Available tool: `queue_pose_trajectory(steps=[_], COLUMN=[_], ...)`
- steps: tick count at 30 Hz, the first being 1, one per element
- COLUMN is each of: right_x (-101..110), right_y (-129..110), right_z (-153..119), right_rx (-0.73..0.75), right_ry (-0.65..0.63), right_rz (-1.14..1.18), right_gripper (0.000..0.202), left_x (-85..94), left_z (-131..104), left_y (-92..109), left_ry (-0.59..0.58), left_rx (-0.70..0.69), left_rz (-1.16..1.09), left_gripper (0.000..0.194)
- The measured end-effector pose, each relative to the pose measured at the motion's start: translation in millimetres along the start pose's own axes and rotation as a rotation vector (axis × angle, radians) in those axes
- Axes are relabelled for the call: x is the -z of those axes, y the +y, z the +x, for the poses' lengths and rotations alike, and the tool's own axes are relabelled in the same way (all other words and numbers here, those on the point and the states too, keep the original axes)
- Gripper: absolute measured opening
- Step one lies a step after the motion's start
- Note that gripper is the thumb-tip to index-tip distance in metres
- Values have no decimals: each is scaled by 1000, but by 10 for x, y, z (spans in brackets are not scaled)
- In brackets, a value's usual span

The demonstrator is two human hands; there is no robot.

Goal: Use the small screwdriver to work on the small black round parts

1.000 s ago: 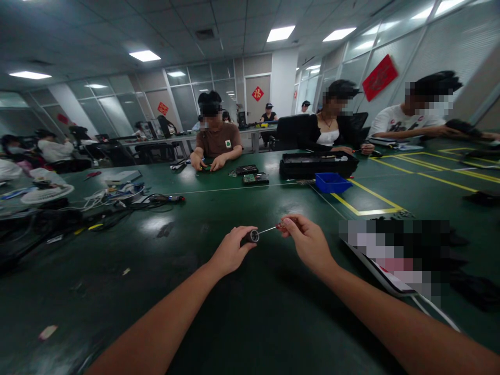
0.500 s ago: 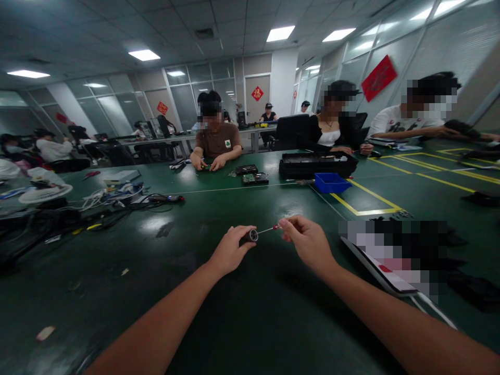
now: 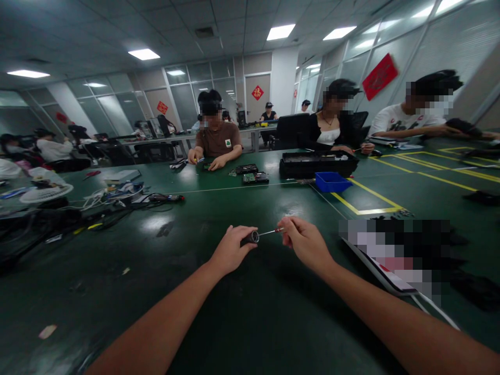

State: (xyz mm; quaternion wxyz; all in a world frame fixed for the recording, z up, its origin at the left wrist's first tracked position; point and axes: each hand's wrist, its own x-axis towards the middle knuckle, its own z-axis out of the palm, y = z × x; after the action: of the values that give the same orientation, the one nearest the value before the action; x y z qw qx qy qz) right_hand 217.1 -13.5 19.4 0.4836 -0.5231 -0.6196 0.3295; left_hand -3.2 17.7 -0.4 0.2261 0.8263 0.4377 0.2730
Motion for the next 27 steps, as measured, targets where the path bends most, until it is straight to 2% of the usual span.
queue_pose_trajectory(steps=[3, 8, 14, 19, 27], right_x=[-19, -88, -71, -42, -83], right_y=[49, 122, 210, 251, 174], right_z=[0, 20, 129, 158, 91], right_rx=[-4, 4, -197, -205, -71], right_ry=[46, 80, 145, 231, 193], right_rz=[15, 230, 528, 415, 277], right_gripper=[30, 24, 28, 31, 33], left_x=[4, 8, 2, -20, -36], left_z=[1, 1, 14, 34, 23], left_y=[4, 0, 48, 51, 26], left_ry=[9, 27, 10, -74, -49], left_rx=[8, 14, -62, 4, -19], left_rz=[3, 27, 57, 101, 91], left_gripper=[40, 41, 42, 41, 41])
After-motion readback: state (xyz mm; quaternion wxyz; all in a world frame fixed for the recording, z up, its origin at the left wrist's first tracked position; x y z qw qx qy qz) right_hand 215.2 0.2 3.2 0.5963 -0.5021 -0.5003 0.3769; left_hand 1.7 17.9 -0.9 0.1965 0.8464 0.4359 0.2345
